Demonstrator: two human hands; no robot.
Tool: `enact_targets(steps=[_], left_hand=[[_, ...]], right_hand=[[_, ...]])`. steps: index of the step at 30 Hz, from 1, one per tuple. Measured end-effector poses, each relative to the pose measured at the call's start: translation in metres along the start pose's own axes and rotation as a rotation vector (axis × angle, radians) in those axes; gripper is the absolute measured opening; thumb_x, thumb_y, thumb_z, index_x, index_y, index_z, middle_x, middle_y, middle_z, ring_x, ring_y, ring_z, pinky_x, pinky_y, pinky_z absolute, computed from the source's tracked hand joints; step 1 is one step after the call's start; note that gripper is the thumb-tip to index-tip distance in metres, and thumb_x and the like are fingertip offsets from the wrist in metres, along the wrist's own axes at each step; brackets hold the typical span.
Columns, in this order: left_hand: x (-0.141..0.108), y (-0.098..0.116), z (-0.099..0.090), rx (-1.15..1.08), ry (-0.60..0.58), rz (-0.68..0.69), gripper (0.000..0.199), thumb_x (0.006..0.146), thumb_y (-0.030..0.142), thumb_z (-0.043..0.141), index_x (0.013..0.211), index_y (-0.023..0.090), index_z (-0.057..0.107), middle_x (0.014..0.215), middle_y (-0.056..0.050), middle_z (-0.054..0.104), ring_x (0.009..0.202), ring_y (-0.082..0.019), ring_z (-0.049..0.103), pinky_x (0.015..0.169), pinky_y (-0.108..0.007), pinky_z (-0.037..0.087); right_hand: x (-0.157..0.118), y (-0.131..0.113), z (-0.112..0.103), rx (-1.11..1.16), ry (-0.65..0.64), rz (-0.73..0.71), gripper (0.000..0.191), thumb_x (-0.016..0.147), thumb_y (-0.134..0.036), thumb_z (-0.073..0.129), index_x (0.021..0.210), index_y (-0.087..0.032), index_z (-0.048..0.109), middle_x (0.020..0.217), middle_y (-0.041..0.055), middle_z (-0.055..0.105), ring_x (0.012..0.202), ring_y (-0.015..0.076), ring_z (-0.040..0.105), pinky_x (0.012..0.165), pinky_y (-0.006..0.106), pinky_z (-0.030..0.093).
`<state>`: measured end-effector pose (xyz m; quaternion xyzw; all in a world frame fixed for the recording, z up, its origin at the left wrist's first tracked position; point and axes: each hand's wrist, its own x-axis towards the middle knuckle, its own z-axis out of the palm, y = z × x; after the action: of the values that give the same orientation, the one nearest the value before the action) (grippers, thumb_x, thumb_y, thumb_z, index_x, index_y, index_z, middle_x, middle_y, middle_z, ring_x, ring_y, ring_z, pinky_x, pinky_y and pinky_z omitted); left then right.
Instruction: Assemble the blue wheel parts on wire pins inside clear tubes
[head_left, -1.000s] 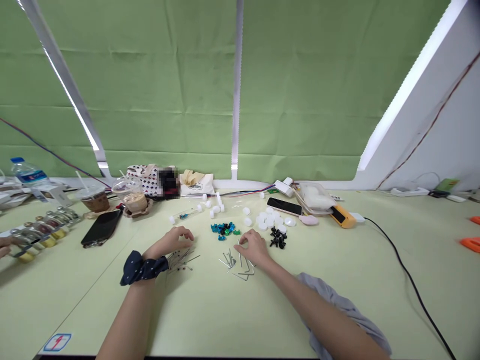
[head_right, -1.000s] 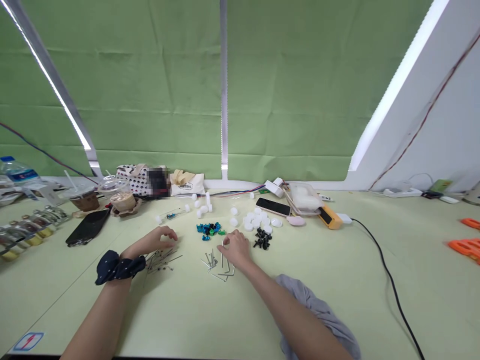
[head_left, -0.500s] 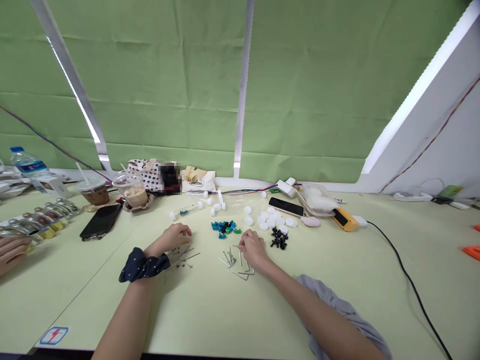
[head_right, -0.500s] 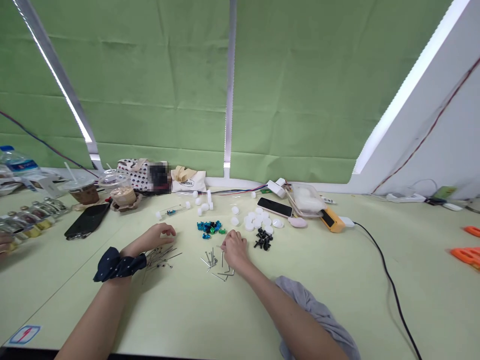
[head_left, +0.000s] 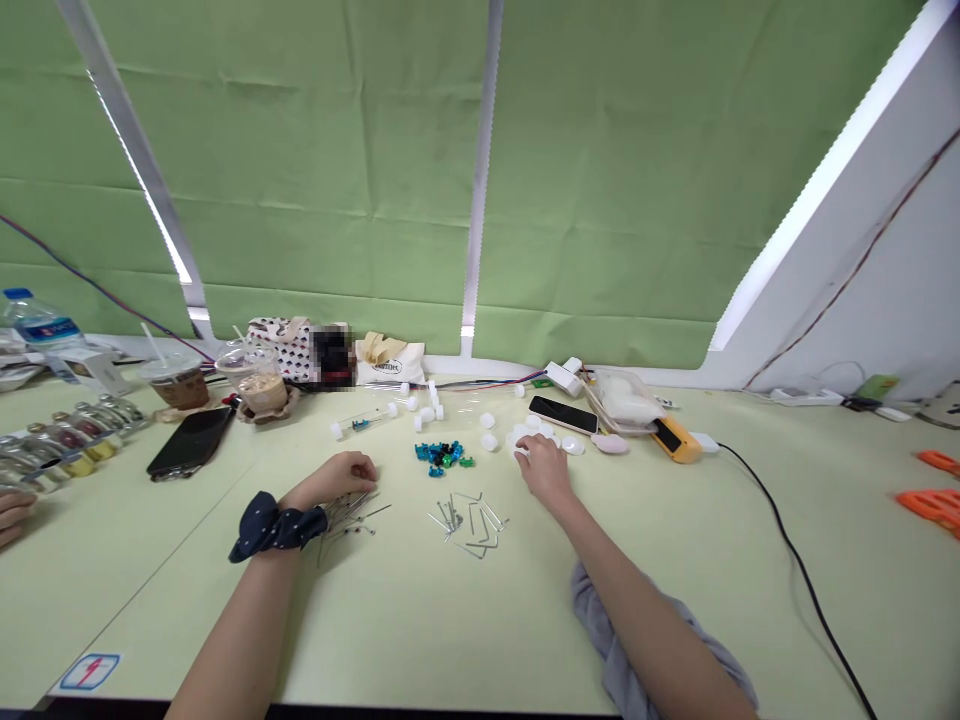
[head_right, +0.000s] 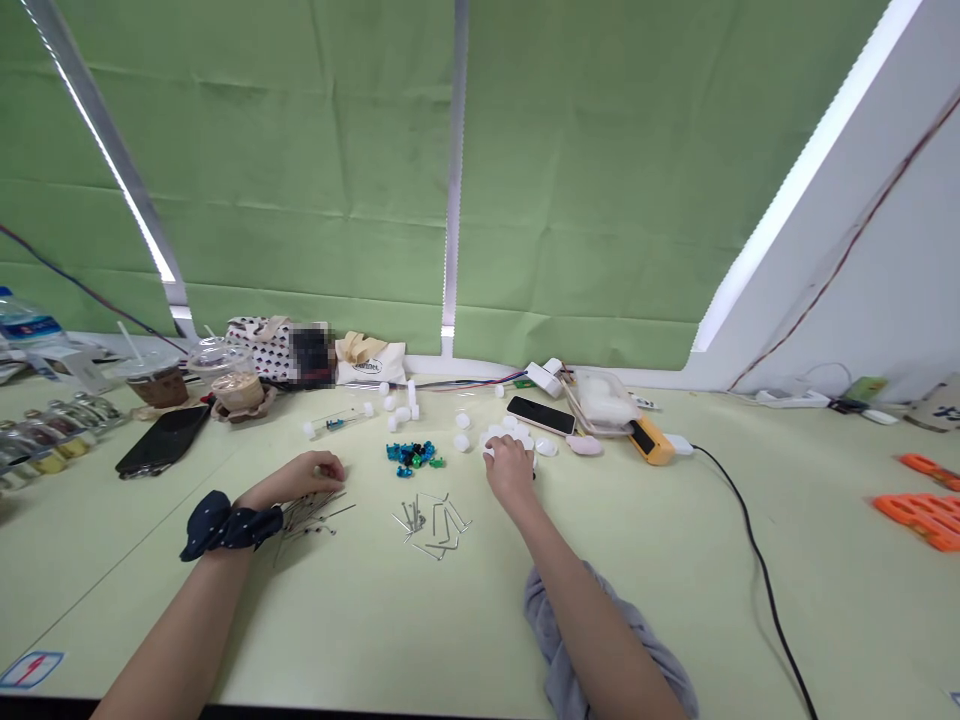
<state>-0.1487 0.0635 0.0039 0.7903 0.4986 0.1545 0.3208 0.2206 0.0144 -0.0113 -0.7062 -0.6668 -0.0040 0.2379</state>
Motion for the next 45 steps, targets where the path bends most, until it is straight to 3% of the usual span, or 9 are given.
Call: enact_targets(steps=[3,7,11,15,17,21,26,35,45], left_hand=[[0.0,0.0,0.001,-0.006,0.015,-0.013,0.037,0.058,0.051,0.062,0.072,0.017,0.064,0.072,-0.003,0.064,0.073,-0.02,0.057,0.067,-0.028,0.043],[-0.002,-0.003,0.004,-0.006,0.066,-0.025,0.041,0.06,0.056,0.059,0.069,0.016,0.063,0.071,-0.004,0.063,0.07,-0.019,0.056,0.064,-0.027,0.042],[-0.003,0.0,0.006,-0.015,0.098,-0.036,0.043,0.055,0.058,0.061,0.069,0.017,0.062,0.067,-0.002,0.061,0.067,-0.018,0.055,0.061,-0.027,0.042],[0.0,0.019,0.014,0.044,0.197,0.014,0.041,0.062,0.056,0.059,0.077,0.018,0.064,0.079,-0.005,0.061,0.076,-0.02,0.054,0.069,-0.03,0.043],[0.004,0.035,0.024,0.055,0.272,0.124,0.038,0.068,0.052,0.057,0.085,0.019,0.064,0.089,-0.007,0.059,0.081,-0.02,0.054,0.075,-0.031,0.043],[0.014,0.063,0.052,0.071,0.255,0.385,0.03,0.073,0.044,0.058,0.092,0.021,0.064,0.096,-0.007,0.054,0.089,-0.021,0.053,0.084,-0.034,0.042],[0.023,0.074,0.071,0.206,0.245,0.402,0.022,0.077,0.034,0.054,0.093,0.021,0.063,0.097,-0.007,0.052,0.09,-0.023,0.051,0.082,-0.036,0.041],[0.031,0.071,0.068,0.236,0.245,0.411,0.02,0.073,0.029,0.059,0.091,0.02,0.063,0.094,-0.007,0.052,0.091,-0.024,0.05,0.079,-0.034,0.041],[0.015,0.085,0.07,0.238,-0.01,0.471,0.014,0.077,0.031,0.059,0.08,0.021,0.069,0.085,-0.005,0.058,0.088,-0.021,0.051,0.078,-0.03,0.038]], right_hand=[[0.003,0.007,0.006,-0.033,-0.019,-0.016,0.019,0.083,-0.024,0.052,0.1,-0.023,0.06,0.101,0.0086,0.057,0.097,0.0244,0.046,0.078,0.037,0.031],[0.001,-0.001,0.01,-0.054,0.013,-0.082,0.026,0.082,-0.024,0.053,0.106,-0.025,0.06,0.106,0.0103,0.054,0.1,0.0261,0.043,0.079,0.039,0.031],[-0.006,-0.018,0.006,0.001,-0.016,-0.267,0.03,0.084,-0.024,0.049,0.112,-0.026,0.057,0.114,0.0097,0.053,0.105,0.0255,0.041,0.084,0.04,0.03],[-0.014,-0.035,0.005,0.084,-0.15,-0.431,0.04,0.087,-0.02,0.042,0.126,-0.029,0.045,0.127,0.0059,0.049,0.113,0.023,0.038,0.089,0.041,0.029],[-0.017,-0.04,0.009,0.102,-0.209,-0.446,0.043,0.087,-0.019,0.039,0.129,-0.032,0.041,0.131,0.0035,0.046,0.115,0.0221,0.037,0.09,0.042,0.029],[-0.018,-0.045,0.016,0.122,-0.248,-0.46,0.041,0.087,-0.018,0.04,0.125,-0.031,0.046,0.132,0.0032,0.045,0.114,0.0217,0.039,0.089,0.04,0.029],[-0.017,-0.044,0.018,0.186,-0.237,-0.445,0.03,0.085,-0.016,0.045,0.111,-0.025,0.057,0.116,0.0063,0.056,0.108,0.0204,0.045,0.086,0.036,0.03],[-0.015,-0.04,0.022,0.246,-0.21,-0.423,0.013,0.082,-0.011,0.051,0.083,-0.019,0.061,0.095,0.0048,0.057,0.096,0.0171,0.05,0.079,0.031,0.031],[-0.014,-0.037,0.027,0.241,-0.187,-0.423,0.009,0.079,-0.01,0.052,0.079,-0.018,0.055,0.089,0.0036,0.058,0.091,0.0184,0.049,0.075,0.031,0.03]])
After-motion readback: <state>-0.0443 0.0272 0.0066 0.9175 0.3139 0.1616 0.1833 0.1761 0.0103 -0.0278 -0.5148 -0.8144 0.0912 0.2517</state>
